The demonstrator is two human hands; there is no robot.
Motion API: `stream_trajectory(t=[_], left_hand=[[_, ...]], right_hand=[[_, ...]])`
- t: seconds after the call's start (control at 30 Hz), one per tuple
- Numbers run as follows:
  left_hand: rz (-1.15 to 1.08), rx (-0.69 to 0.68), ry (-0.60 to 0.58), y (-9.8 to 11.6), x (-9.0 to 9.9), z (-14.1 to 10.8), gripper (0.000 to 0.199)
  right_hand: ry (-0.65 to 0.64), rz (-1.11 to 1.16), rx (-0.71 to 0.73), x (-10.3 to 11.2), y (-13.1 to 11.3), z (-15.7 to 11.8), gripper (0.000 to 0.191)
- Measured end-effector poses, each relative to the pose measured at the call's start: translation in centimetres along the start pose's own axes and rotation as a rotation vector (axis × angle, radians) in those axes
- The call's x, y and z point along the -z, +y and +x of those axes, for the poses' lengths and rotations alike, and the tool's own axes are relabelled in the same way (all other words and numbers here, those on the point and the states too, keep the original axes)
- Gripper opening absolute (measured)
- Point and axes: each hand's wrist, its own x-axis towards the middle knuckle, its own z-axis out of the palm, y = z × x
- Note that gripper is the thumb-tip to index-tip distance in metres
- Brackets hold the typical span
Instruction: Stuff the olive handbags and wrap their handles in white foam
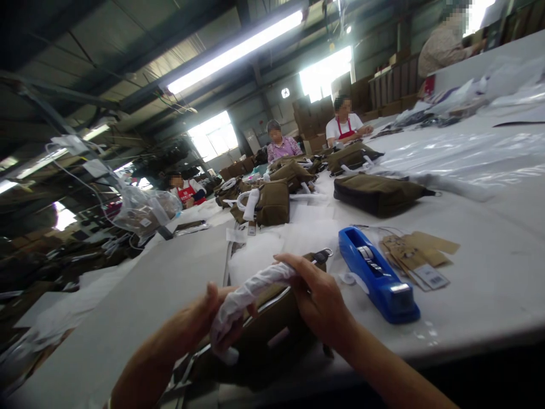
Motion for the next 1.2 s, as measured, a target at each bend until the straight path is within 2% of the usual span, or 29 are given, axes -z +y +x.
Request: stream_trajectory(t=[0.07,0.17,0.27,0.37,0.43,0.53,0.6,0.67,0.77,0.83,0.93,1.03,1.17,1.2], left_hand=[[-0.189,-0.033,0.074,-1.0,0.4,0.4,0.064],[-0.287,-0.084,0.200,-2.6,0.5,0.9,0.057],[-0.195,-0.079,0.253,-4.0,0.4,1.0,0.059],[-0.044,-0.087,0.303,-4.5,0.7,0.7,0.063],[0.010,-0.108,0.329,-4.0,0.9,0.4,0.072],[0.001,-0.171,0.363,-1.5,0.8,0.4,0.082],[0.063,-0.182,0.358,0.7,0.3,0.6,0.075],[0.137,-0.116,0.286,2.6,-0.3,1.0,0.062],[0.009,-0.017,0.180,4.1,-0.7,1.7,0.040],[-0.176,-0.019,0.178,4.1,-0.4,2.1,0.038],[-0.434,-0.056,0.264,3.6,0.4,2.4,0.042],[-0.572,-0.045,0.363,3.0,0.6,2.2,0.047],[-0.570,0.010,0.410,2.5,-0.4,1.0,0.045],[-0.564,0.024,0.412,2.4,-0.7,0.4,0.044]], right_hand=[[-0.065,0.058,-0.085,-0.1,0.4,0.5,0.025],[-0.035,0.161,-0.230,-0.6,1.1,1.1,0.019],[0.055,0.307,-0.335,-1.2,1.5,1.4,0.021],[0.090,0.363,-0.364,-1.6,1.7,1.4,0.022],[0.062,0.311,-0.340,-1.7,1.5,1.4,0.023],[0.022,0.170,-0.263,-1.8,0.9,1.8,0.023],[0.008,0.096,-0.194,-1.6,0.7,2.2,0.022],[-0.009,0.039,-0.111,-1.3,1.0,2.4,0.024],[-0.072,-0.033,-0.003,-0.8,2.4,2.1,0.028],[-0.137,-0.094,0.030,-0.6,3.7,1.5,0.034],[-0.194,-0.209,0.042,-0.8,5.0,0.7,0.046],[-0.202,-0.247,0.056,-1.5,5.2,0.4,0.055],[-0.177,-0.110,0.043,-2.5,4.1,0.6,0.035],[-0.174,-0.063,0.040,-2.7,3.7,0.6,0.036]])
